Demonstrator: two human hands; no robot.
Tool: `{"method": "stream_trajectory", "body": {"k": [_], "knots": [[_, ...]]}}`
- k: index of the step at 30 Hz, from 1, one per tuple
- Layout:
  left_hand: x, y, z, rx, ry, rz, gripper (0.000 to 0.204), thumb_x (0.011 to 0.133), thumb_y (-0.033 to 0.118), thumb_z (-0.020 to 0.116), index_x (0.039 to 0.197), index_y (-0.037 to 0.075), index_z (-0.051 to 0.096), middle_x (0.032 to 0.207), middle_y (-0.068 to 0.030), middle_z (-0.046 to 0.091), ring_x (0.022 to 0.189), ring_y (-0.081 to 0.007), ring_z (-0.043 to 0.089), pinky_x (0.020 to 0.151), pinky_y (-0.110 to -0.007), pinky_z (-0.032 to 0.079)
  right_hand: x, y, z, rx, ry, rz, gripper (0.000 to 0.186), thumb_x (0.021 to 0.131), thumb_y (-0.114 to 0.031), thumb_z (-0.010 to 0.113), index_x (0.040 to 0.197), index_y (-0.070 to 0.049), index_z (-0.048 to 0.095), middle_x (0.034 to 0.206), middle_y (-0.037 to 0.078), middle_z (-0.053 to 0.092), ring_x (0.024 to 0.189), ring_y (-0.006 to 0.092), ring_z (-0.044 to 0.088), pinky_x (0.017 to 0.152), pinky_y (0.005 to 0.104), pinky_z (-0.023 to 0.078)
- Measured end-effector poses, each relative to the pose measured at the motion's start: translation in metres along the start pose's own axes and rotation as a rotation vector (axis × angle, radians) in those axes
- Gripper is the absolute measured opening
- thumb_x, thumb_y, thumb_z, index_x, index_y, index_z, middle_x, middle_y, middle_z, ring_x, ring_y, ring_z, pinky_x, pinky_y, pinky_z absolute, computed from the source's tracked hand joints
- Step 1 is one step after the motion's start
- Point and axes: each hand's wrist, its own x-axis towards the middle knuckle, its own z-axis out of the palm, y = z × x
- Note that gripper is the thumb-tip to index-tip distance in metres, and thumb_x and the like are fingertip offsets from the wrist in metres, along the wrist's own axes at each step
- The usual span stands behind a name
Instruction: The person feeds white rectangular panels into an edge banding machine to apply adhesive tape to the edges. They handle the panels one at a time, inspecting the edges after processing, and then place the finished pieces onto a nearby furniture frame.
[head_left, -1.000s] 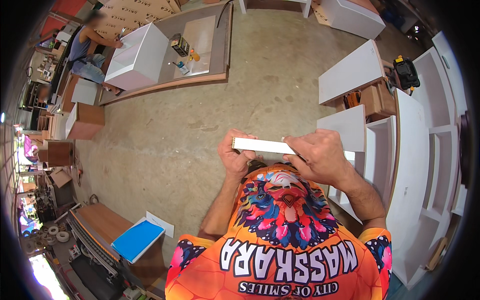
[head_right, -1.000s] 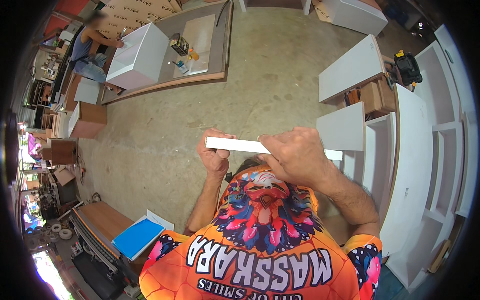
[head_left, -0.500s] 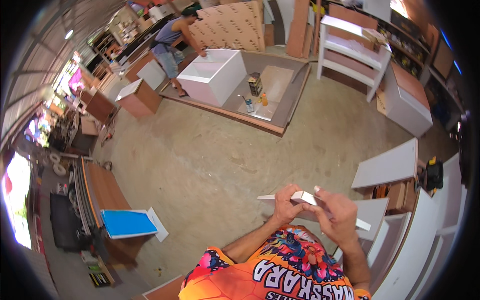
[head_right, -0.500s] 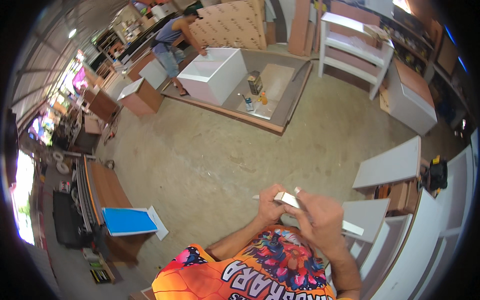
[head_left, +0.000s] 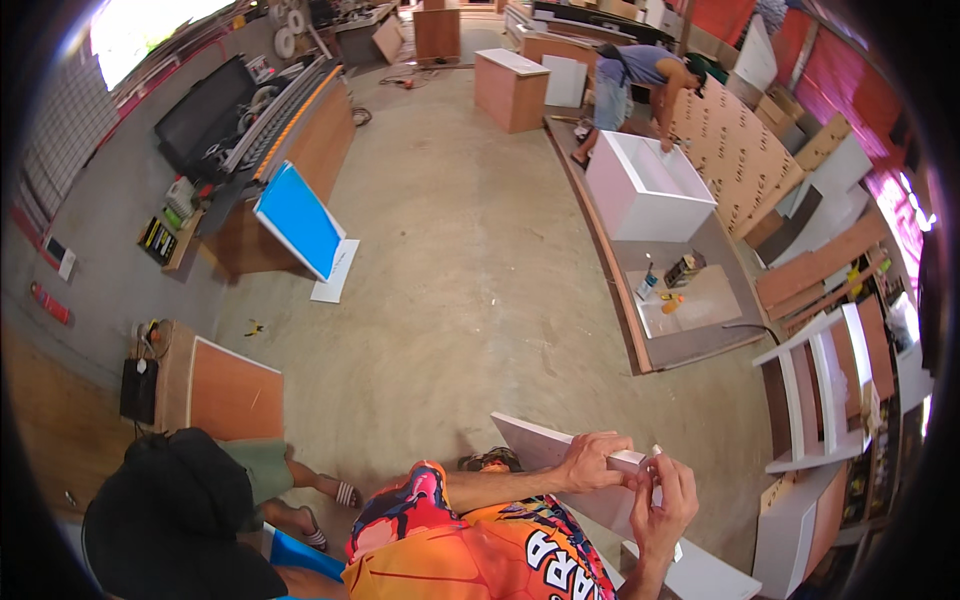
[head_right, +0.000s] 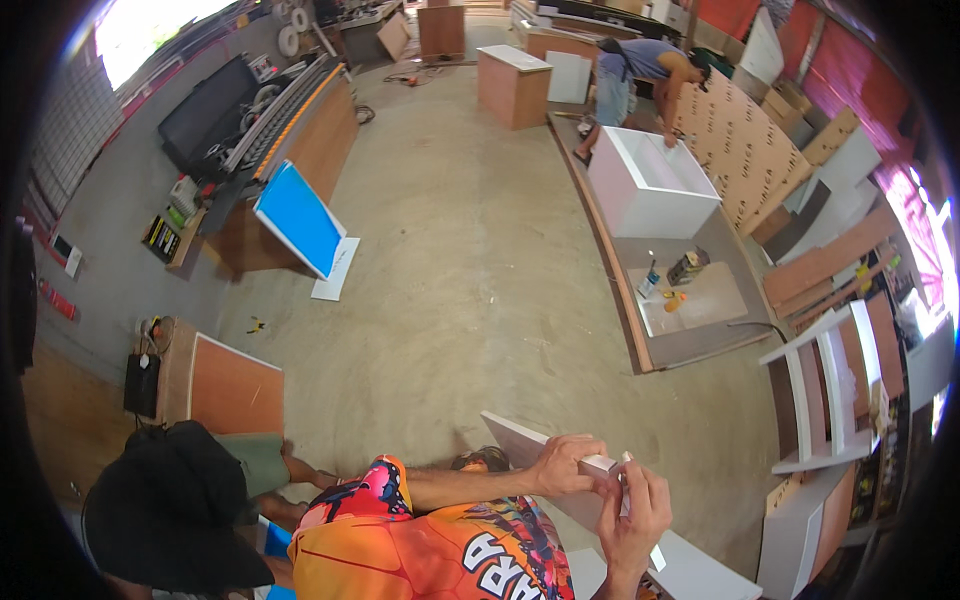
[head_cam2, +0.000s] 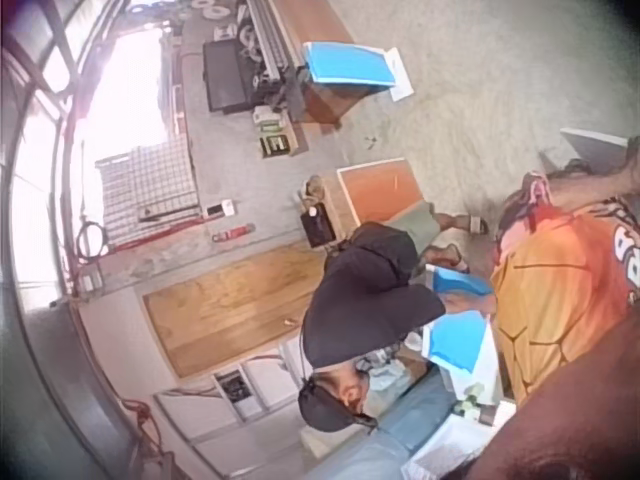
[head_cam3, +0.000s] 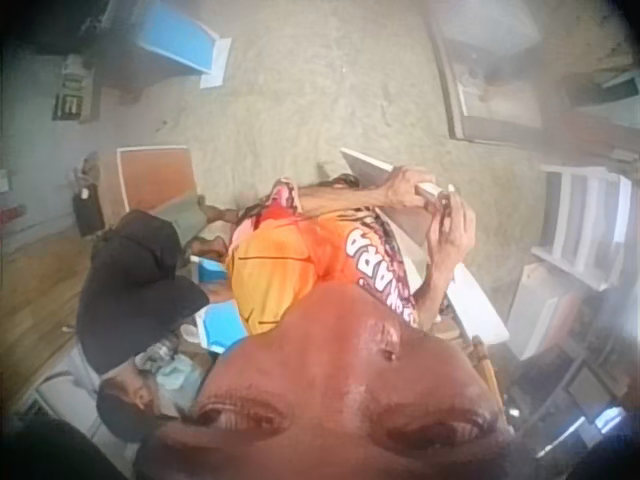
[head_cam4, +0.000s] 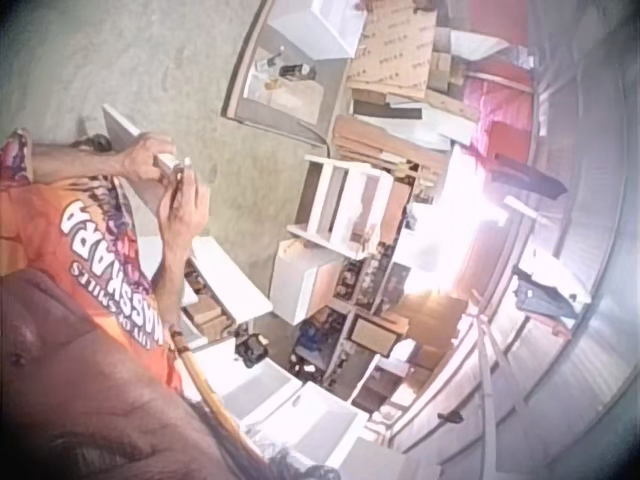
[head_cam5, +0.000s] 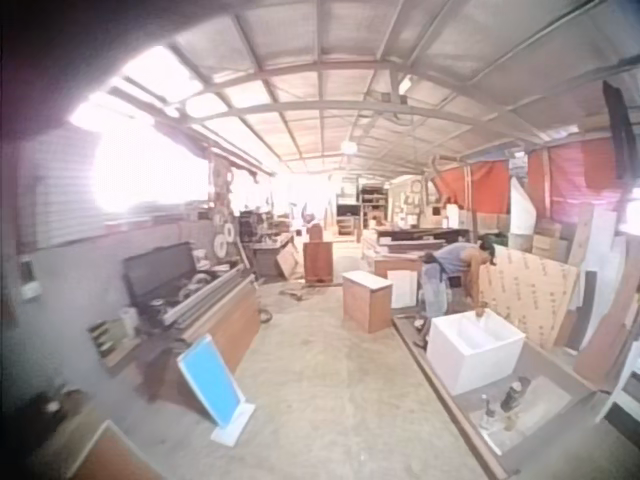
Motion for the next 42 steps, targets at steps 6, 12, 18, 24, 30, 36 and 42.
{"method": "stream_trajectory", "body": {"k": [6,12,18,24,30,36,42], "knots": [[0.009,-0.003,-0.028,0.088,0.130,-0.021,0.043,0.072,0.036,0.089,0.094,0.008,0.065,0.081,-0.0115,0.061,0.078,-0.0341,0.064,0.067,-0.042,0.049,0.033,-0.018,0.024,-0.065,0.018,-0.156,0.037,0.079,0.004,0.070,0.116,0.000,0.069,0.097,0.015,0.067,0.083,0.0344,0.064,0.071,0.0431,0.052],[0.010,-0.002,-0.038,0.151,0.213,0.020,0.041,0.071,0.034,0.089,0.094,0.009,0.066,0.081,-0.0116,0.061,0.076,-0.0345,0.064,0.066,-0.044,0.049,0.033,-0.021,0.039,-0.088,0.120,-0.171,0.034,0.078,0.003,0.070,0.111,0.000,0.069,0.089,0.014,0.065,0.077,0.0334,0.063,0.066,0.0430,0.051],[0.008,0.006,-0.043,0.163,0.237,0.009,0.044,0.071,0.042,0.088,0.090,0.009,0.065,0.082,-0.0119,0.064,0.080,-0.0352,0.066,0.067,-0.046,0.050,0.034,-0.018,0.037,-0.041,0.116,-0.182,0.030,0.080,0.000,0.073,0.110,-0.001,0.069,0.085,0.012,0.064,0.074,0.0317,0.062,0.064,0.0426,0.049],[0.012,0.004,-0.029,0.134,0.199,0.032,0.041,0.073,0.040,0.088,0.093,0.010,0.068,0.083,-0.0126,0.067,0.080,-0.0366,0.068,0.069,-0.046,0.052,0.034,-0.025,0.024,-0.036,0.167,-0.202,0.032,0.081,0.000,0.074,0.113,-0.002,0.069,0.084,0.011,0.065,0.072,0.0301,0.063,0.064,0.0411,0.050],[0.011,-0.039,-0.033,-0.172,0.165,-0.188,0.056,0.074,0.042,0.093,0.111,0.005,0.071,0.094,-0.0100,0.076,0.087,-0.0201,0.072,0.077,-0.038,0.058,0.042,0.002,0.016,0.035,0.112,-0.148,0.029,0.084,-0.004,0.076,0.113,-0.005,0.072,0.088,0.010,0.073,0.073,0.0275,0.066,0.065,0.0390,0.052],[0.046,0.009,-0.029,-0.389,0.215,-0.002,0.056,0.085,0.051,0.083,0.103,0.001,0.068,0.089,0.0012,0.068,0.083,-0.0088,0.061,0.075,-0.026,0.052,-0.012,0.080,-0.052,0.106,0.232,0.135,0.029,0.085,-0.005,0.077,0.114,-0.006,0.072,0.092,0.011,0.074,0.079,0.0267,0.070,0.072,0.0360,0.055],[0.052,0.002,-0.037,-0.384,0.168,-0.003,0.061,0.086,0.058,0.080,0.106,0.001,0.067,0.088,0.0012,0.067,0.082,-0.0084,0.060,0.073,-0.026,0.051,-0.023,0.076,-0.073,-0.001,0.155,0.184,0.036,0.084,-0.012,0.082,0.119,-0.006,0.072,0.095,0.013,0.074,0.079,0.0236,0.070,0.072,0.0334,0.055]]}}
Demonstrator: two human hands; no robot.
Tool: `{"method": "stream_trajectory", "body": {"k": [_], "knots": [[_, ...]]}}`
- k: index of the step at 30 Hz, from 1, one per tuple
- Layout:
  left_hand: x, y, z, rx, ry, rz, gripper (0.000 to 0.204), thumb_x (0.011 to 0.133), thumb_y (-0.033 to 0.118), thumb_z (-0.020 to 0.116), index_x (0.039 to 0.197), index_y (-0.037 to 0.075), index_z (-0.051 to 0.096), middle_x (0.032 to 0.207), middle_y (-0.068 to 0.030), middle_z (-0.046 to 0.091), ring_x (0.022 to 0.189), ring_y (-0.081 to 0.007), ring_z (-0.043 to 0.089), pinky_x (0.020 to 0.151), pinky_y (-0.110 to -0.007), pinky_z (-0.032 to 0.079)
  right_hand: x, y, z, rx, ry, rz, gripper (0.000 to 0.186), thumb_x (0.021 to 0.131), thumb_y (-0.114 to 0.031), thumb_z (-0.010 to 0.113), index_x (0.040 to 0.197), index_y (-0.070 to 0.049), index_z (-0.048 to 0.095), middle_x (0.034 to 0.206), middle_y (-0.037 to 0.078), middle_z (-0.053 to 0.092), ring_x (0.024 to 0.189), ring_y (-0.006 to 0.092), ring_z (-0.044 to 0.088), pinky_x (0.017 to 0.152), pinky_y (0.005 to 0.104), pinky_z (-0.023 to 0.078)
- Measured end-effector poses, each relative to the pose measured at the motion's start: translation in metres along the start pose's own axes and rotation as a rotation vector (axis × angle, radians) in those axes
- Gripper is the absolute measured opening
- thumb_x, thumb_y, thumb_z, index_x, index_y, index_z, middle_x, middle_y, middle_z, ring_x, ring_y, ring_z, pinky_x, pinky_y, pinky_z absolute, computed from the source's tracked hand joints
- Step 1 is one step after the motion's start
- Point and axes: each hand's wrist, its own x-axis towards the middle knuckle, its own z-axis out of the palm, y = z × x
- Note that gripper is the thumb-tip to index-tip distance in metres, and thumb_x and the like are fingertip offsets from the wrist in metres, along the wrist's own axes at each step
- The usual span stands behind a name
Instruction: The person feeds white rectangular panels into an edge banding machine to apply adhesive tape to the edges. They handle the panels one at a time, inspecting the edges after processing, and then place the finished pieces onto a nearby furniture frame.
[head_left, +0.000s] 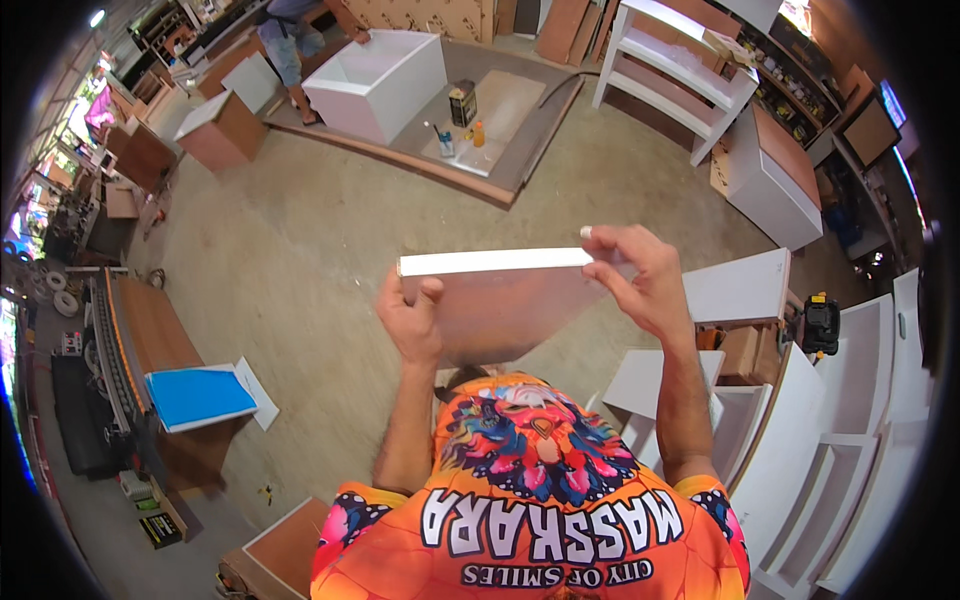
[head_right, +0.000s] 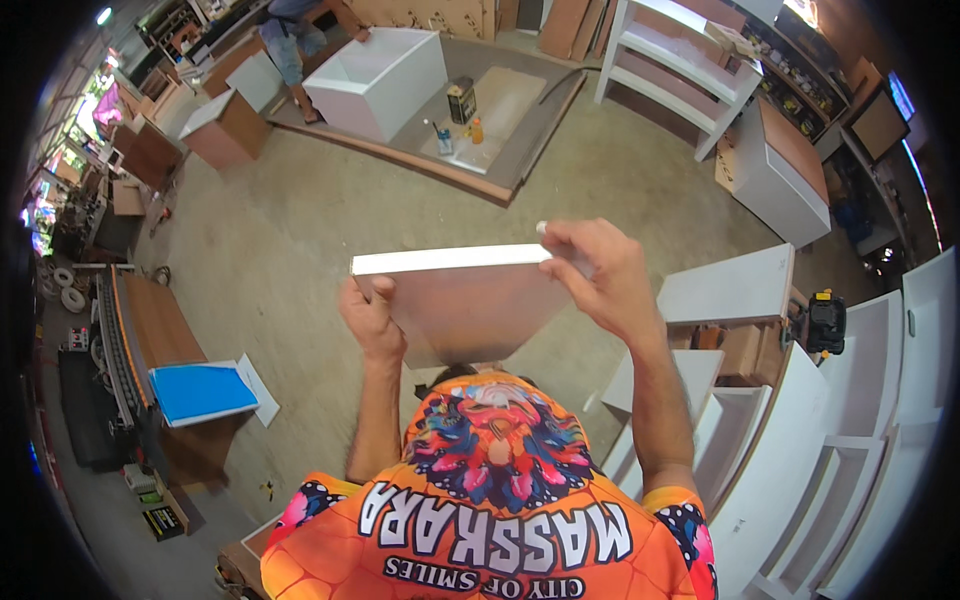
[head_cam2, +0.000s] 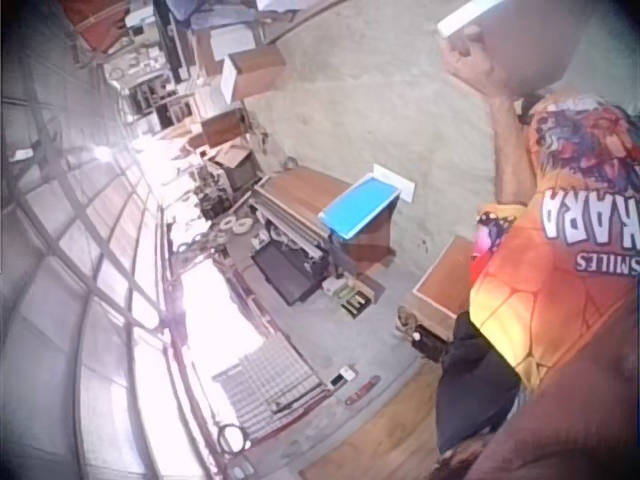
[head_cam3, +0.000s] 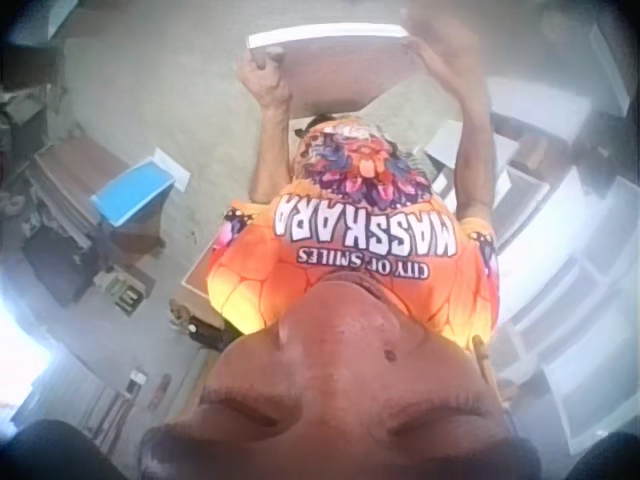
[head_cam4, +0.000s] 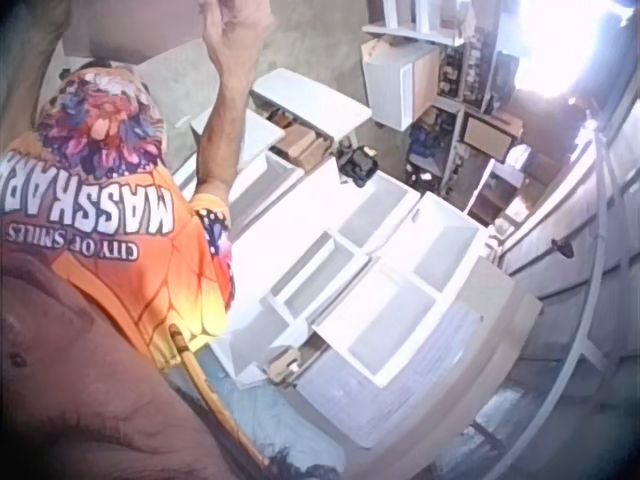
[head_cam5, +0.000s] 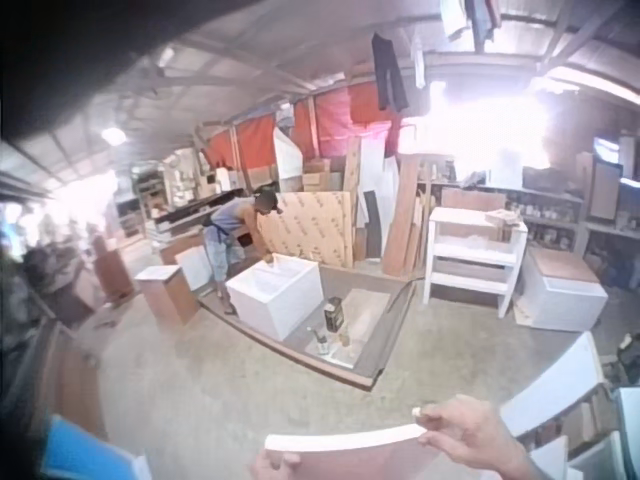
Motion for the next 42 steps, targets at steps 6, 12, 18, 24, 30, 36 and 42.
{"method": "stream_trajectory", "body": {"k": [6,12,18,24,30,36,42], "knots": [[-0.004,-0.025,0.030,0.045,-0.365,-0.097,0.038,0.077,0.033,0.089,0.090,0.005,0.067,0.079,0.0029,0.065,0.075,-0.0087,0.059,0.068,-0.028,0.049,0.000,-0.031,-0.007,-0.038,-0.500,0.283,0.071,0.077,-0.039,0.082,0.138,-0.010,0.061,0.091,0.017,0.073,0.083,0.0375,0.071,0.074,0.0478,0.054],[-0.042,-0.114,0.084,-0.151,-0.923,-0.170,0.039,0.073,0.039,0.091,0.086,0.007,0.072,0.082,-0.0018,0.067,0.075,-0.0128,0.061,0.066,-0.030,0.047,-0.118,0.012,0.025,0.172,-0.450,0.621,0.050,0.088,-0.034,0.073,0.132,-0.010,0.063,0.090,0.021,0.073,0.081,0.0446,0.069,0.070,0.0537,0.052],[-0.076,-0.139,0.117,-0.137,-1.348,-0.345,0.040,0.074,0.032,0.090,0.093,0.003,0.072,0.090,-0.0063,0.070,0.087,-0.0178,0.065,0.078,-0.031,0.051,-0.204,0.010,0.070,-0.065,-0.229,0.981,0.018,0.076,-0.017,0.075,0.087,-0.003,0.077,0.082,0.021,0.073,0.081,0.0410,0.073,0.073,0.0505,0.058],[-0.115,-0.157,0.184,0.080,-1.832,-0.195,0.029,0.077,0.015,0.088,0.097,0.001,0.073,0.095,-0.0071,0.075,0.092,-0.0183,0.067,0.089,-0.034,0.051,-0.284,0.032,0.099,-0.253,-0.026,1.251,0.017,0.072,-0.009,0.071,0.086,-0.002,0.077,0.084,0.022,0.073,0.083,0.0410,0.074,0.074,0.0496,0.059],[-0.178,-0.157,0.259,0.190,-2.099,-0.122,0.033,0.080,0.012,0.087,0.107,0.000,0.073,0.098,-0.0070,0.076,0.093,-0.0193,0.070,0.086,-0.033,0.053,-0.390,0.050,0.113,-0.299,0.027,1.484,0.020,0.077,-0.008,0.068,0.094,-0.004,0.077,0.088,0.021,0.074,0.087,0.0418,0.073,0.078,0.0510,0.059],[-0.198,-0.230,0.260,0.400,-1.956,-0.516,0.033,0.087,0.016,0.083,0.112,-0.001,0.071,0.097,-0.0034,0.073,0.091,-0.0141,0.067,0.082,-0.030,0.053,-0.494,0.043,0.089,-0.300,0.142,1.727,0.019,0.077,-0.007,0.069,0.092,-0.002,0.079,0.094,0.022,0.075,0.089,0.0404,0.075,0.082,0.0487,0.060],[-0.178,-0.268,0.195,0.852,-1.810,-0.843,0.042,0.087,0.029,0.083,0.117,0.002,0.070,0.099,-0.0026,0.072,0.086,-0.0130,0.066,0.072,-0.028,0.048,-0.607,0.063,0.062,-0.261,0.123,1.888,0.021,0.076,-0.005,0.069,0.094,-0.002,0.078,0.097,0.025,0.074,0.096,0.0413,0.073,0.084,0.0499,0.059]]}}
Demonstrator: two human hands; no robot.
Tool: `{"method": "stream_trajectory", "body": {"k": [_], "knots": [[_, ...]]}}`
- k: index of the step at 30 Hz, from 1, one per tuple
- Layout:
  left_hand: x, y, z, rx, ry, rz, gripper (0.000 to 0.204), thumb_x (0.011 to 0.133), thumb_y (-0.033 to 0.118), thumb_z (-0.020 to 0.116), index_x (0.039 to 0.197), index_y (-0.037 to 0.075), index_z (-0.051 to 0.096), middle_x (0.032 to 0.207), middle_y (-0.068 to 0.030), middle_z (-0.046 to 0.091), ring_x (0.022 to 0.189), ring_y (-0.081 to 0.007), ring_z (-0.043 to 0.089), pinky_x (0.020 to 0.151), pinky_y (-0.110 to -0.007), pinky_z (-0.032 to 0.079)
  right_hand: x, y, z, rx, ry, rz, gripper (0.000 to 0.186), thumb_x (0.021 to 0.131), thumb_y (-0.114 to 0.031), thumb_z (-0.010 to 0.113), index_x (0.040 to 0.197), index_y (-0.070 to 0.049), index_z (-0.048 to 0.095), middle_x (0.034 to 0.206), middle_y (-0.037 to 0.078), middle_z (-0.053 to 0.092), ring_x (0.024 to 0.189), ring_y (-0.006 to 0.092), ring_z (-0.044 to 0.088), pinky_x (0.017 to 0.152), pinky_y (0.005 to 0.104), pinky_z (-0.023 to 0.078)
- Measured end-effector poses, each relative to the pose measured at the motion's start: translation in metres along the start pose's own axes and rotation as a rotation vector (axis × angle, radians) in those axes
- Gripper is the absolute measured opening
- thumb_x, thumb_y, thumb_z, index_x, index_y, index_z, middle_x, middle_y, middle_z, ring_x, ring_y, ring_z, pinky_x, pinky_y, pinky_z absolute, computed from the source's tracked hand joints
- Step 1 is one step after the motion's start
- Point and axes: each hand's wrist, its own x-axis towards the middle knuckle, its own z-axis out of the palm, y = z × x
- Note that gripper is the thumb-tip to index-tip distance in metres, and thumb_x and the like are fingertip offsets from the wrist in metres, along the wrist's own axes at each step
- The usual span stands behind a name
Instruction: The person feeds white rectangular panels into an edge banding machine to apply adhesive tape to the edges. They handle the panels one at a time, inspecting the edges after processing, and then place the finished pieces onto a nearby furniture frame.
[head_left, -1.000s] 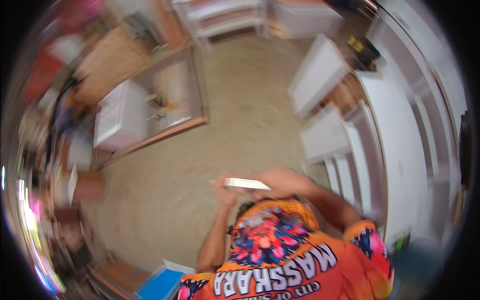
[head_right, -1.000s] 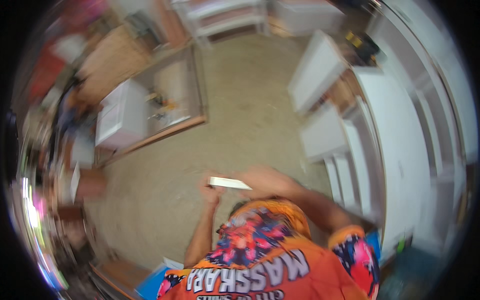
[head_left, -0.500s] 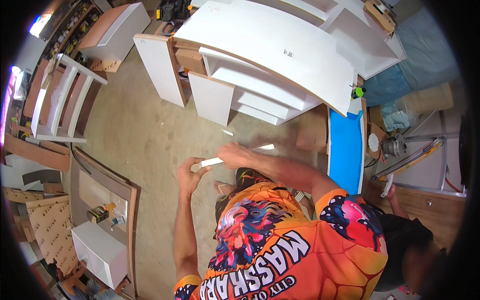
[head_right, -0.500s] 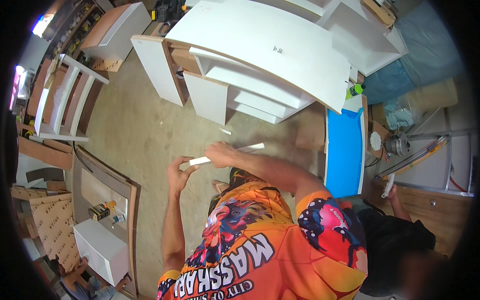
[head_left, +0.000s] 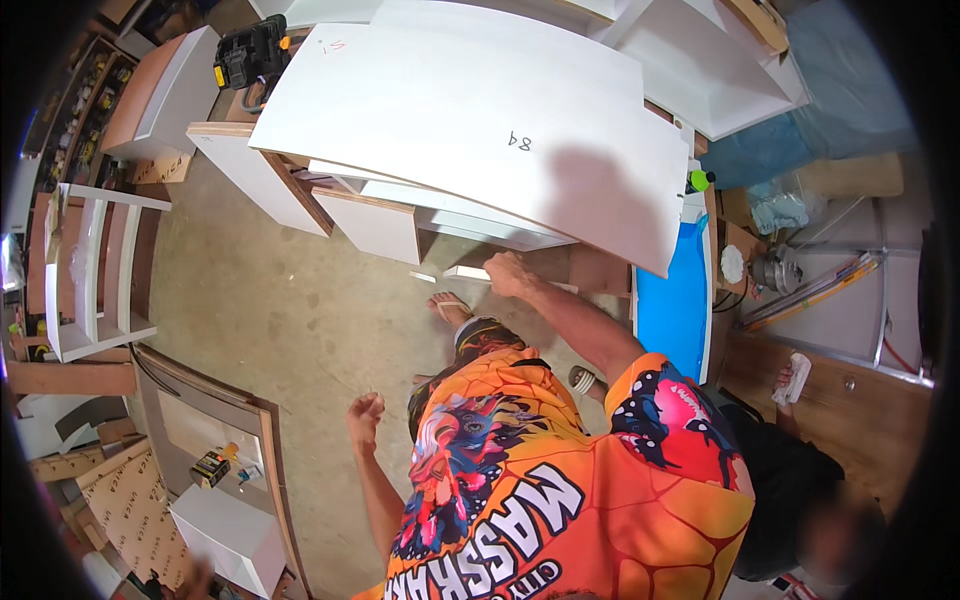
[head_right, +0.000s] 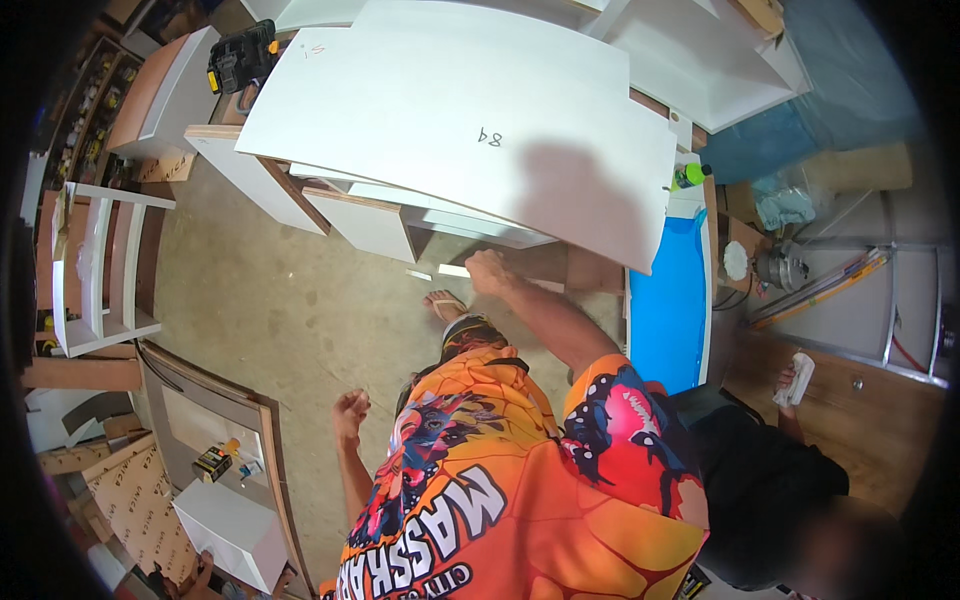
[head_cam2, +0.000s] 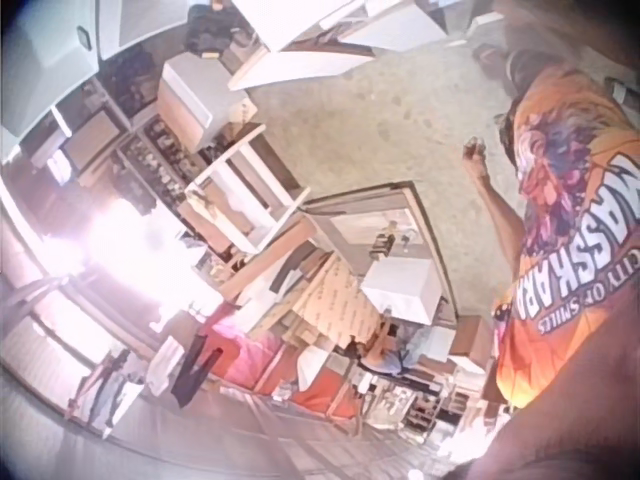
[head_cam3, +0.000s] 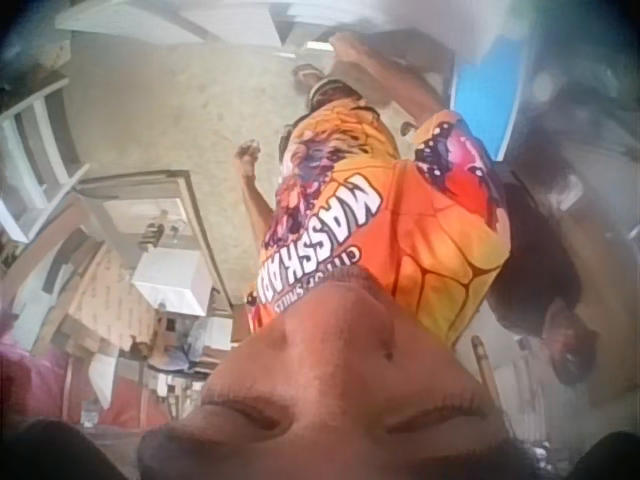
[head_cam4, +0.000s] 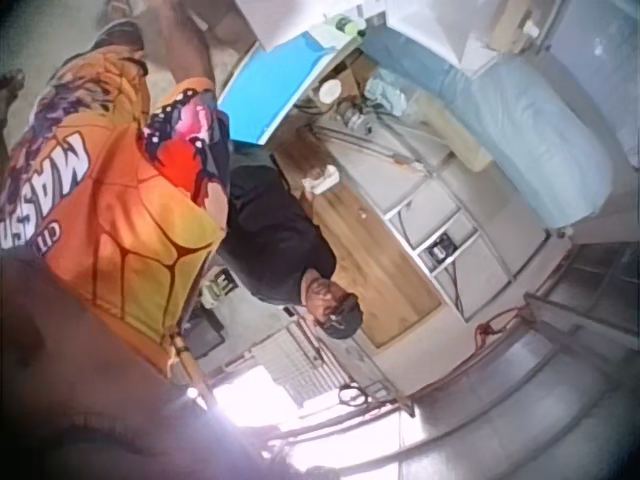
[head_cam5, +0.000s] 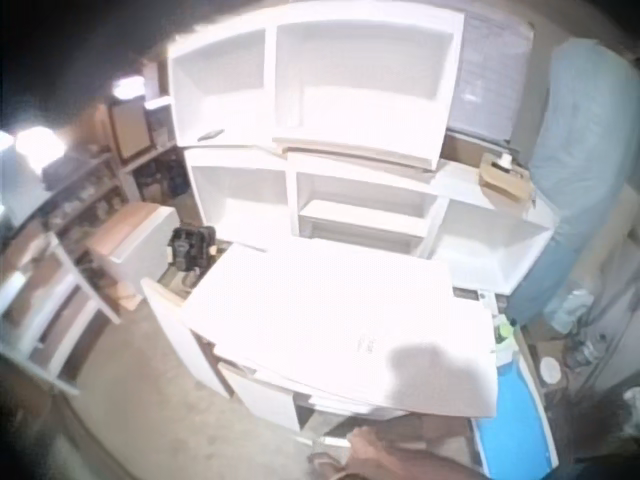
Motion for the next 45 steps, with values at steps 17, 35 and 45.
{"method": "stream_trajectory", "body": {"k": [17,35,45], "knots": [[-0.036,-0.038,0.008,-0.239,0.283,-0.148,0.036,0.091,0.030,0.078,0.114,0.004,0.072,0.094,-0.0044,0.072,0.080,-0.0131,0.068,0.066,-0.027,0.050,0.084,0.125,0.042,-0.185,-0.089,0.038,0.017,0.078,-0.003,0.067,0.089,0.002,0.078,0.098,0.027,0.074,0.096,0.0400,0.074,0.087,0.0438,0.059],[-0.052,-0.137,0.111,-0.661,0.603,-0.230,0.031,0.083,0.032,0.085,0.088,0.004,0.072,0.077,-0.0060,0.070,0.064,-0.0161,0.063,0.057,-0.032,0.051,0.090,-0.034,-0.043,-0.048,0.290,-0.267,0.065,0.081,-0.005,0.076,0.141,0.000,0.049,0.125,0.023,0.063,0.117,0.0429,0.061,0.101,0.0492,0.050],[-0.134,-0.157,0.166,-0.970,0.767,-0.391,0.025,0.090,0.027,0.080,0.094,0.006,0.069,0.076,-0.0010,0.065,0.062,-0.0094,0.057,0.051,-0.027,0.040,0.195,-0.139,-0.052,-0.381,0.210,-0.419,0.095,0.075,-0.010,0.082,0.157,-0.008,0.032,0.163,0.025,0.023,0.149,0.0396,0.031,0.114,0.0468,0.040]]}}
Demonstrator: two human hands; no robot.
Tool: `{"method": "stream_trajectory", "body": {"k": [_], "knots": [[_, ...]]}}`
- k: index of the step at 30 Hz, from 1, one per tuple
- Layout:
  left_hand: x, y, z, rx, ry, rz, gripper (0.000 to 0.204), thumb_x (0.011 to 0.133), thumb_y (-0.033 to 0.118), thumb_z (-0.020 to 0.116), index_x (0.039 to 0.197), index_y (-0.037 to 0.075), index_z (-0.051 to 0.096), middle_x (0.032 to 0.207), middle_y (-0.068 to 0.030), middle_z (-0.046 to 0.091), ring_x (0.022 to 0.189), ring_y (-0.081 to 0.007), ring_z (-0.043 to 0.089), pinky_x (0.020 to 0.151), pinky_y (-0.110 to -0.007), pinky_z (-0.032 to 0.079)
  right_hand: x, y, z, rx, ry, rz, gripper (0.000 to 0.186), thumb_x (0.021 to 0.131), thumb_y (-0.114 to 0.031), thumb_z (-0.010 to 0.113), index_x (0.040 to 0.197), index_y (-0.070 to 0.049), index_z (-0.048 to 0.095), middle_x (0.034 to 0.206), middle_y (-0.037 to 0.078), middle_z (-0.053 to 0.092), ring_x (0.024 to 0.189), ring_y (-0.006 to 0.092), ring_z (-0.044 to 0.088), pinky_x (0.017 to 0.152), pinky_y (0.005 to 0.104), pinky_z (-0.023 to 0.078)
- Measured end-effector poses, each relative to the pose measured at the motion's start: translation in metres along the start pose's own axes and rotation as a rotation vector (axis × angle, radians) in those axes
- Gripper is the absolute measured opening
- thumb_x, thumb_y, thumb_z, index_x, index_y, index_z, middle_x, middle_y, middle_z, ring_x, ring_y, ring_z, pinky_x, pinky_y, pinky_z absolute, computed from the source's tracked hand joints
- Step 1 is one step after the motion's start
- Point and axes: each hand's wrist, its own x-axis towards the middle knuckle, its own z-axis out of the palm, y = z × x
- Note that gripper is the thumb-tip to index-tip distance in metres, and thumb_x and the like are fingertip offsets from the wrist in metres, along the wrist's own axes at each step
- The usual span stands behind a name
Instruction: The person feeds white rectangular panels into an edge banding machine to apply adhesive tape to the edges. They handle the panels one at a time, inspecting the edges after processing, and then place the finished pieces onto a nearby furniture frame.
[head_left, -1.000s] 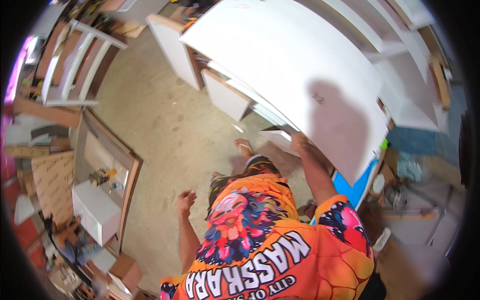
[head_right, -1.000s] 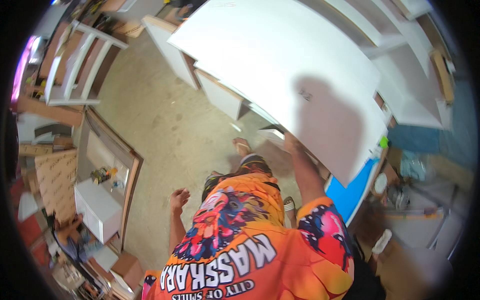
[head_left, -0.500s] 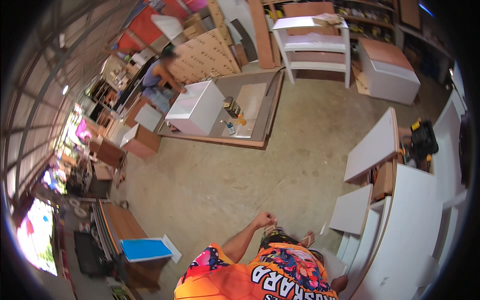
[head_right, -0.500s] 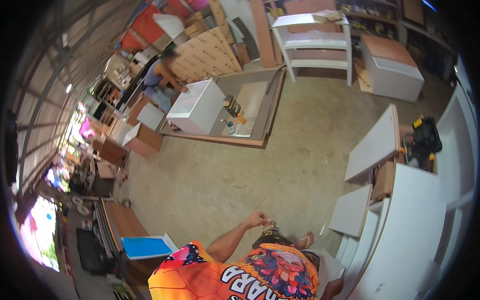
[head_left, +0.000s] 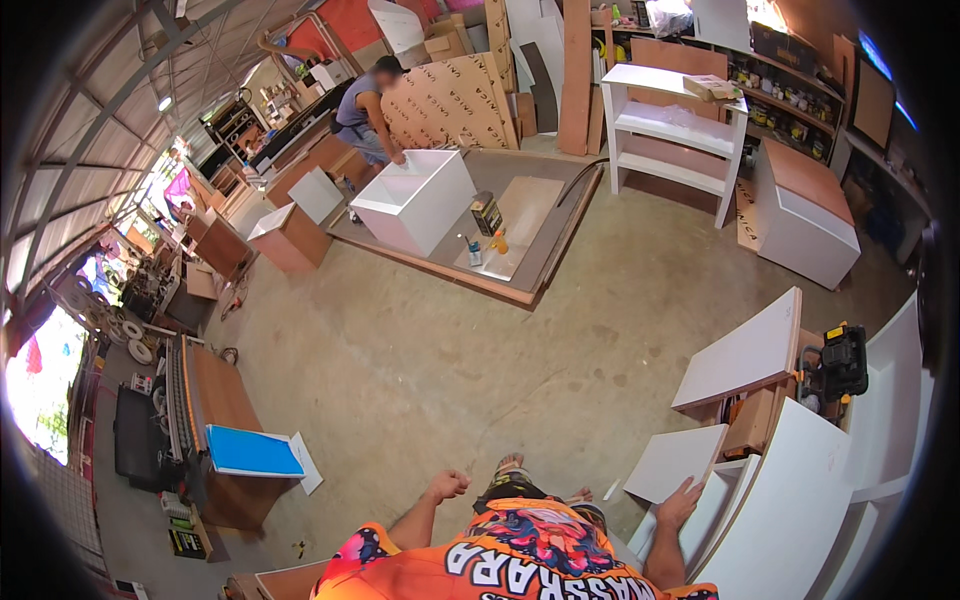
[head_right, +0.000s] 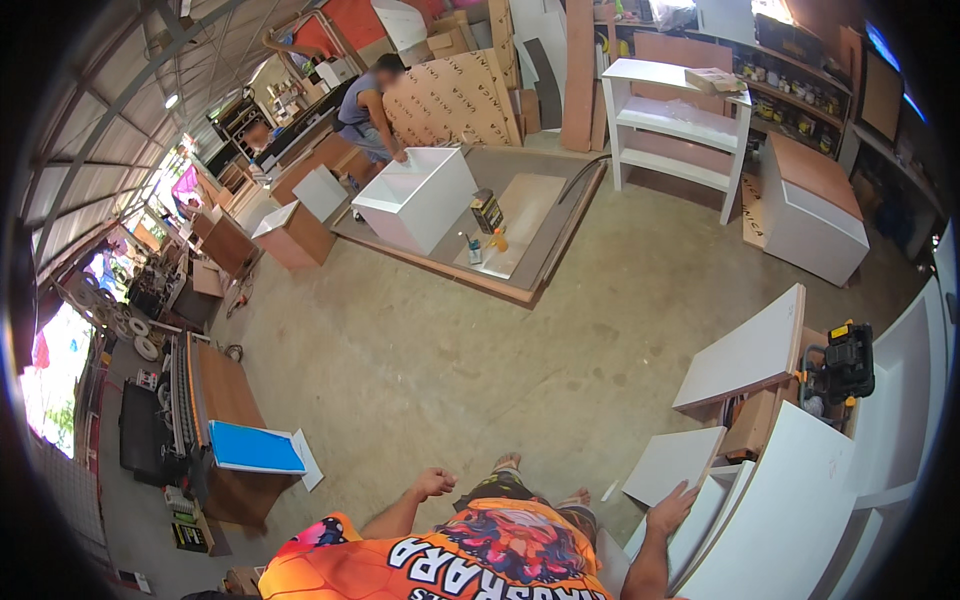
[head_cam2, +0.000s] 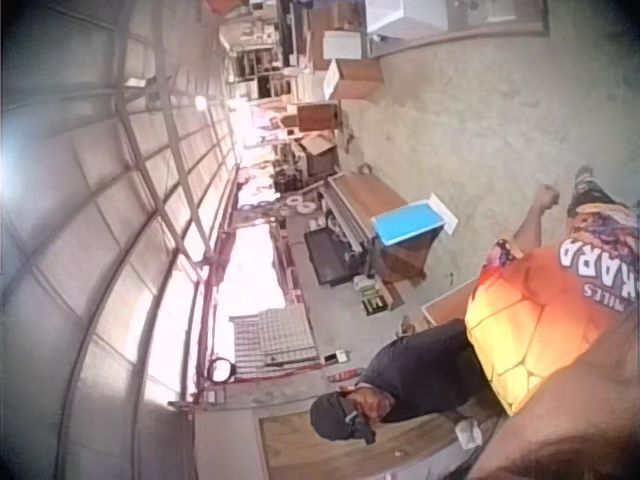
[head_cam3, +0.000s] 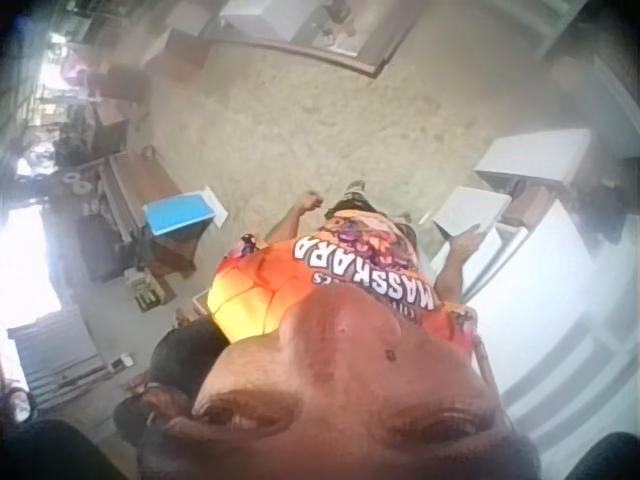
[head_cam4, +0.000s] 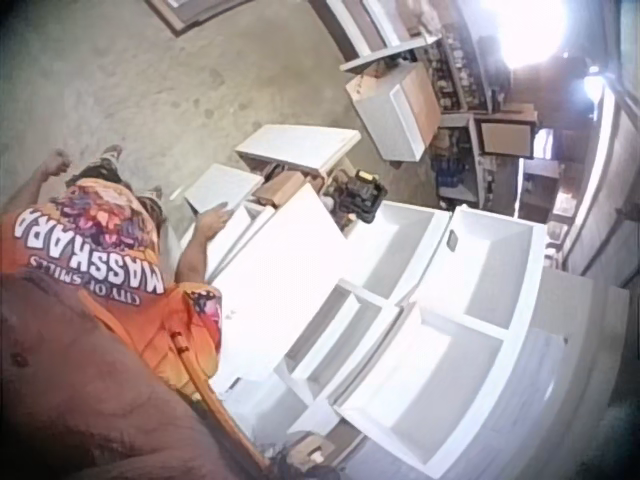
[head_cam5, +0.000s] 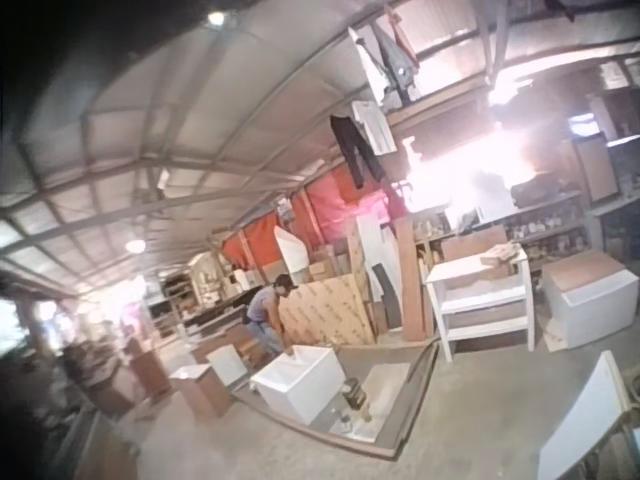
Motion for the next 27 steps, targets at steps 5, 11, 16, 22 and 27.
{"method": "stream_trajectory", "body": {"k": [5,11,16,22,27], "knots": [[-0.026,-0.013,-0.015,-0.084,0.028,-0.016,0.025,0.091,0.029,0.079,0.096,0.006,0.070,0.079,-0.0016,0.066,0.066,-0.0094,0.058,0.053,-0.026,0.042,0.007,-0.027,0.017,-0.042,0.050,0.169,0.107,0.076,-0.024,0.085,0.163,-0.018,0.024,0.168,0.025,0.015,0.152,0.0401,0.026,0.115,0.0499,0.037],[-0.040,-0.062,-0.010,-0.153,0.100,-0.168,0.021,0.091,0.025,0.078,0.093,0.005,0.072,0.077,-0.0037,0.066,0.064,-0.0122,0.061,0.051,-0.026,0.041,-0.009,-0.056,0.002,0.082,0.014,0.146,0.112,0.073,-0.024,0.087,0.164,-0.020,0.022,0.167,0.022,0.020,0.150,0.0377,0.031,0.112,0.0512,0.037],[-0.041,-0.085,-0.022,-0.247,-0.003,-0.225,0.019,0.092,0.022,0.076,0.098,0.005,0.074,0.086,-0.0061,0.071,0.071,-0.0163,0.068,0.051,-0.028,0.046,0.010,-0.080,0.003,0.146,0.050,0.285,0.112,0.074,-0.020,0.086,0.164,-0.015,0.019,0.150,0.024,0.047,0.133,0.0325,0.055,0.105,0.0536,0.048],[-0.028,-0.080,-0.067,-0.322,0.138,-0.249,0.024,0.094,0.028,0.074,0.104,0.006,0.072,0.097,-0.0083,0.075,0.079,-0.0202,0.074,0.064,-0.034,0.054,0.086,-0.122,0.079,0.358,-0.068,0.238,0.057,0.080,-0.008,0.074,0.134,0.002,0.057,0.105,0.028,0.072,0.102,0.0459,0.071,0.089,0.0503,0.057],[0.000,-0.135,-0.110,-0.508,0.070,-0.319,0.025,0.095,0.027,0.073,0.100,0.002,0.070,0.093,-0.0125,0.074,0.072,-0.0195,0.071,0.056,-0.032,0.053,0.093,-0.203,0.067,0.224,-0.075,0.121,0.020,0.079,-0.009,0.073,0.096,0.002,0.073,0.095,0.026,0.074,0.095,0.0432,0.073,0.084,0.0508,0.059]]}}
